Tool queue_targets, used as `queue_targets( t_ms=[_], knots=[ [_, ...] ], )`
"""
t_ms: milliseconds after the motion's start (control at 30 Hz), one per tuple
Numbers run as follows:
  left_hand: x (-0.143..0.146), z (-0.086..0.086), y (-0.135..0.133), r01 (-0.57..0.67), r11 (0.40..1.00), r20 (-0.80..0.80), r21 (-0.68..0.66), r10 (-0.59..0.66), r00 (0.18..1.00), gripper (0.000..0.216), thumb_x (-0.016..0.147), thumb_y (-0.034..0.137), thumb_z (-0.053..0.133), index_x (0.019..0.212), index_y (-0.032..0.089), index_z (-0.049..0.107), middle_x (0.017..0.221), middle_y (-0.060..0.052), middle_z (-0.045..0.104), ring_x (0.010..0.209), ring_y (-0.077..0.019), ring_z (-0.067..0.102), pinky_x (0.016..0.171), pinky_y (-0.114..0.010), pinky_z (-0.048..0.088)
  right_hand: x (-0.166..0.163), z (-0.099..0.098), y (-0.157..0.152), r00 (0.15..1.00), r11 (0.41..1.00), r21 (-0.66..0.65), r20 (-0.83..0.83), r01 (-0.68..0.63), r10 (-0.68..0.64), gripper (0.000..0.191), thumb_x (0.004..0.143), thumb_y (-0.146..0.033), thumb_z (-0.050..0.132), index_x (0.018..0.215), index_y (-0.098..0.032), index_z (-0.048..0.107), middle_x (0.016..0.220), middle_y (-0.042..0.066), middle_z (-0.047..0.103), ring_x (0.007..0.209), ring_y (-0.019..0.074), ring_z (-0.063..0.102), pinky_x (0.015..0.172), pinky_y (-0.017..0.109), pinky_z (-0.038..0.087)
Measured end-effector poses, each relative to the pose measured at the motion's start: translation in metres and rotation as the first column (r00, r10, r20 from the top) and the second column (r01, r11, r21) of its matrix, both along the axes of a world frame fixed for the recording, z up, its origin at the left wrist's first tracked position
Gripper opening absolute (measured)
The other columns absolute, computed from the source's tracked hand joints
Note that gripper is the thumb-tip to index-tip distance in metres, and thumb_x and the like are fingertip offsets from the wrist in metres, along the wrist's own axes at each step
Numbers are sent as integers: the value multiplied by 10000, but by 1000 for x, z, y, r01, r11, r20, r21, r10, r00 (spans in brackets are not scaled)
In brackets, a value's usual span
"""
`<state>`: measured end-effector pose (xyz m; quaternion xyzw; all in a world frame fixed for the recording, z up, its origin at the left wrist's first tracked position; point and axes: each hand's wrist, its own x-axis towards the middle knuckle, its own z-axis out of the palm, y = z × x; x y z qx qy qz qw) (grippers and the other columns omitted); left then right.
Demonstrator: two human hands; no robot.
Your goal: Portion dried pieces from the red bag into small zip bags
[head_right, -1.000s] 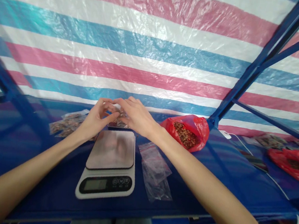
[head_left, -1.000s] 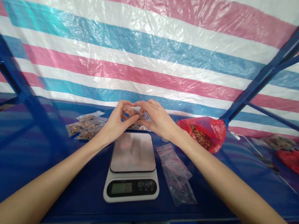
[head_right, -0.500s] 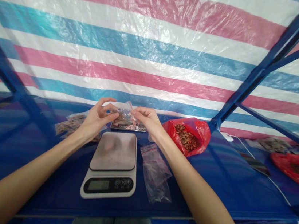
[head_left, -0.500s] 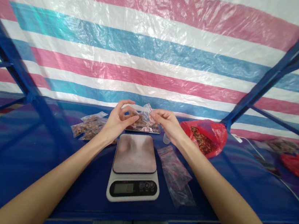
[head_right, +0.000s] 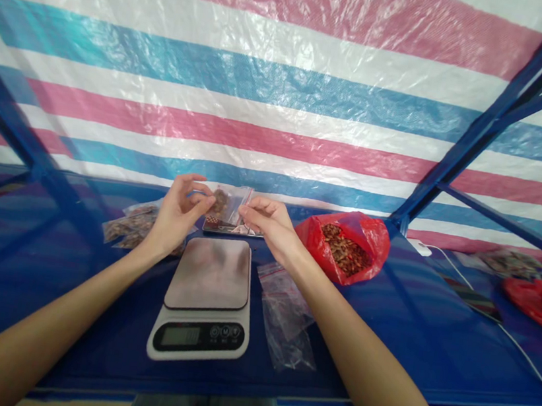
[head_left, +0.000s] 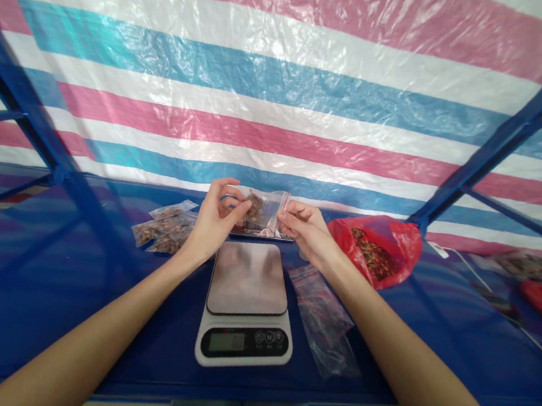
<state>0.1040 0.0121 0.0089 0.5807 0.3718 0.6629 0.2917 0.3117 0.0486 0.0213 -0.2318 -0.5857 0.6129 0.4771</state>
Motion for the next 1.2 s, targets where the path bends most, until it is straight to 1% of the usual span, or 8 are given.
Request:
queue_targets(
  t_ms=[100,167,300,500,700,1000,1133,1200],
  knots=[
    [-1,0,-4,-116,987,-183,109,135,974,286,953,358,732,1176,233,604,1121,-48,651,1008,-181,650,834,-303,517,1,2,1,1000,1000,11,-8,6,-6,381,701,-444,967,723,-184,689,622,-41,568,527,71,388,499,233,250],
    [0,5,-9,-133,975,-299,176,182,937,123,998,339,661,1040,225,643,1074,-51,654,1015,-199,624,861,-326,491,4,5,-1,1000,999,38,3,10,-10,393,712,-446,958,697,-184,666,600,-48,549,507,64,360,486,233,221],
    [4,17,-22,-51,978,-384,200,126,914,256,1037,337,587,816,213,622,905,-40,619,866,-195,576,813,-335,456,9,10,-7,999,998,70,47,4,-7,404,724,-444,951,677,-182,646,567,-47,543,493,66,354,473,231,194],
    [5,18,-25,32,994,-402,103,12,916,288,1047,376,574,814,211,605,821,-15,592,772,-177,531,738,-311,420,11,7,-11,996,997,77,92,-10,3,427,746,-498,939,734,-179,656,589,-35,568,480,66,382,443,223,208],
    [3,15,-23,23,998,-405,54,1,915,332,1057,396,543,796,205,616,782,-7,590,754,-174,539,733,-309,408,13,11,-11,998,996,75,56,38,-43,422,830,-502,883,795,-208,582,631,-43,577,487,66,408,431,219,157],
    [4,14,-25,50,999,-374,21,-39,927,457,1057,481,536,701,201,587,699,-11,580,692,-170,533,668,-307,389,15,12,-15,995,996,58,72,-74,70,316,944,-421,761,815,-212,561,678,-40,589,504,78,445,463,226,174],
    [9,18,-32,125,992,-434,7,-110,894,628,1052,568,518,546,198,474,528,16,451,520,-127,400,547,-298,283,4,8,-32,977,967,194,170,-163,130,289,977,-393,721,799,-205,593,637,-47,552,516,90,440,483,230,272],
    [12,20,-35,183,983,-440,11,-159,884,625,1051,572,520,554,193,499,521,19,454,514,-125,405,539,-292,286,-5,4,-46,967,936,309,236,-170,98,240,995,-375,702,840,-203,636,687,-33,583,572,106,493,526,240,359]
  ],
)
